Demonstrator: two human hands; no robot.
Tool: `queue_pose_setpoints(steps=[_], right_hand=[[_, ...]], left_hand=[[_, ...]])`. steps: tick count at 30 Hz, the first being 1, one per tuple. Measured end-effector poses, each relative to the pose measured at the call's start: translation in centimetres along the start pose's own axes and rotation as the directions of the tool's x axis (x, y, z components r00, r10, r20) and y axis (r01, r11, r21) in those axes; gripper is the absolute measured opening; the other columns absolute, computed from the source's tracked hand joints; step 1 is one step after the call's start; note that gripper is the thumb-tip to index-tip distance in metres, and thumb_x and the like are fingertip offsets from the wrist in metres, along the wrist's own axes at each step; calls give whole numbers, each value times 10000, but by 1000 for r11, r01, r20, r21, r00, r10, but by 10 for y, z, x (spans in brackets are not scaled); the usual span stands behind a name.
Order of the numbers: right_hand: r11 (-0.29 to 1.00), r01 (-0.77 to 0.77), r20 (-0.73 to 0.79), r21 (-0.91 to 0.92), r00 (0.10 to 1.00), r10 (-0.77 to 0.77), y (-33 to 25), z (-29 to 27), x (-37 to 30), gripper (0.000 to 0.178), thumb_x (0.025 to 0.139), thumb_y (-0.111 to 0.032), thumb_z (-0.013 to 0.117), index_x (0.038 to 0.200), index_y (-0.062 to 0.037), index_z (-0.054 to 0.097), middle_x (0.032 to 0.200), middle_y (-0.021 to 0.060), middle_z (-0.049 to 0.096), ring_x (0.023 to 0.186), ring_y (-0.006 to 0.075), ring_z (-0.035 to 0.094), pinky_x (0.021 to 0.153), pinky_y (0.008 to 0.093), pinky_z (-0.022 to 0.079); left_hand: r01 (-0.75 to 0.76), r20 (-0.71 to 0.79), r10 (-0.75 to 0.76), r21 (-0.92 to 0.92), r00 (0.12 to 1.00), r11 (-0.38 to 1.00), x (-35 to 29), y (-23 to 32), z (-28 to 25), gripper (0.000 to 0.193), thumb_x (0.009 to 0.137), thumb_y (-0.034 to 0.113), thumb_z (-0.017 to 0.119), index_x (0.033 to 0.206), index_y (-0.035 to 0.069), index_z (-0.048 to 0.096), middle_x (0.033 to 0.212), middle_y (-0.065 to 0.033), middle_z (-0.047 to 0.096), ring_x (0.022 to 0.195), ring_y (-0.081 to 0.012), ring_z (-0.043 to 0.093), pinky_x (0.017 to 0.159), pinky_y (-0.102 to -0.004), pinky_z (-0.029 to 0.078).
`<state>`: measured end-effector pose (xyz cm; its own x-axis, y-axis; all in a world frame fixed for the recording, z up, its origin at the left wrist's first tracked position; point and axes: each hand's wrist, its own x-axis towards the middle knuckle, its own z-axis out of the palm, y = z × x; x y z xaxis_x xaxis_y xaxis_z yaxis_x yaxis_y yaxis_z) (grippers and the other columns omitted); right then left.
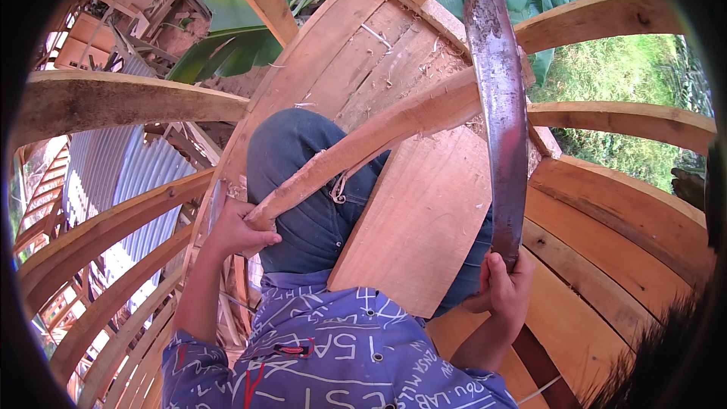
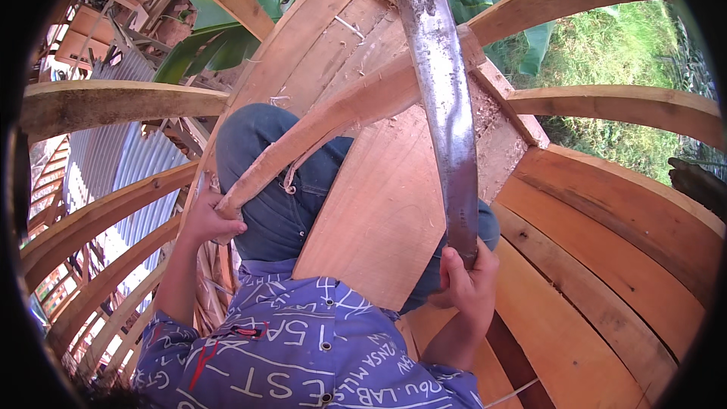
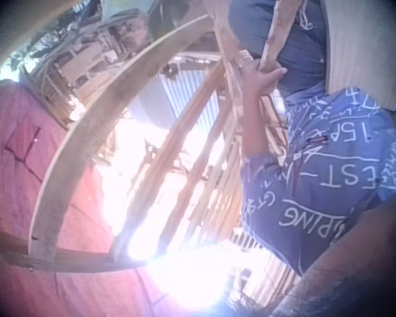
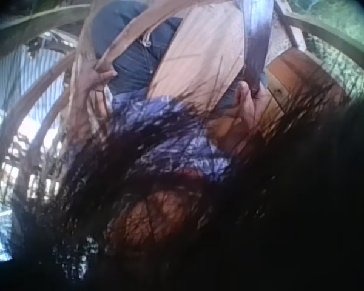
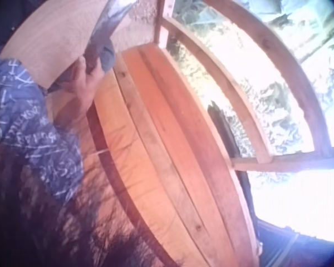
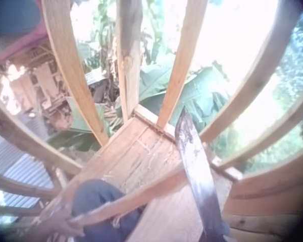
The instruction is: The person sits cross-legged on a wooden platform and uses a large curved blade to shave and shape a rectangular piece of wood. They hold the wood steady with their left hand while repeatedly drawing the blade across the surface with their right hand to remove thin layers of material.
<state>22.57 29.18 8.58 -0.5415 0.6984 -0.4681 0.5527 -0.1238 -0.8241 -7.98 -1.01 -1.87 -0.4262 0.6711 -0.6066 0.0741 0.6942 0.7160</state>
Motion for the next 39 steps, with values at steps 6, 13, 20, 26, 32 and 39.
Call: queue_pose_setpoints(steps=[6, 13, 20, 26, 32, 39], right_hand=[[991, -21, 165, -135, 985, 44, -2, 16, 1, 154, 910, -136, 636, 873, 5, 588, 547, -22, 515, 460, 43, 474, 431, 220, 360], [994, -89, -18, 58, 996, 90, -14, 24, 2, 155, 888, -137, 672, 867, -2, 600, 568, -14, 537, 471, 43, 491, 429, 216, 369], [993, -77, 91, -89, 992, 85, -5, 17, -4, 169, 885, -127, 671, 913, 27, 607, 574, -12, 539, 490, 40, 485, 449, 222, 383], [980, -6, 195, -200, 980, 46, 6, 17, -4, 182, 875, -138, 682, 904, 29, 614, 563, -8, 538, 487, 41, 489, 450, 224, 377], [995, -89, 58, -41, 994, 91, -6, 20, -6, 159, 866, -132, 691, 881, 10, 619, 556, -19, 529, 468, 36, 472, 427, 230, 361], [971, 10, 250, -238, 967, 51, 11, 21, -14, 250, 813, -158, 759, 852, 42, 615, 544, 61, 500, 466, 62, 389, 441, 264, 341]], left_hand=[[70, 3, -70, -109, 998, 992, 1, 2, 3, 363, 569, 289, 910, 690, 12, 708, 616, -38, 664, 564, -101, 608, 593, -242, 481], [111, 48, -108, -81, 993, 990, 0, -3, 2, 399, 572, 397, 880, 695, 52, 721, 601, -18, 656, 614, -107, 621, 1058, -310, 307], [139, -7, -139, 43, 990, 989, 0, 1, 2, 359, 526, 345, 886, 652, 62, 704, 624, -51, 647, 950, -168, 600, 1072, -375, 281], [62, 5, -61, -44, 998, 997, 1, 0, 4, 394, 553, 409, 886, 663, 68, 721, 602, -20, 665, 643, -126, 638, 1080, -340, 265], [76, 22, -75, -51, 997, 996, 2, -15, 5, 377, 568, 419, 868, 662, 83, 725, 599, -7, 667, 652, -130, 648, 1157, -414, 93], [11, -14, -10, 91, 1000, 996, 2, -7, 2, 377, 589, 380, 880, 699, 56, 723, 619, -17, 666, 652, -114, 640, 902, -307, 418]])
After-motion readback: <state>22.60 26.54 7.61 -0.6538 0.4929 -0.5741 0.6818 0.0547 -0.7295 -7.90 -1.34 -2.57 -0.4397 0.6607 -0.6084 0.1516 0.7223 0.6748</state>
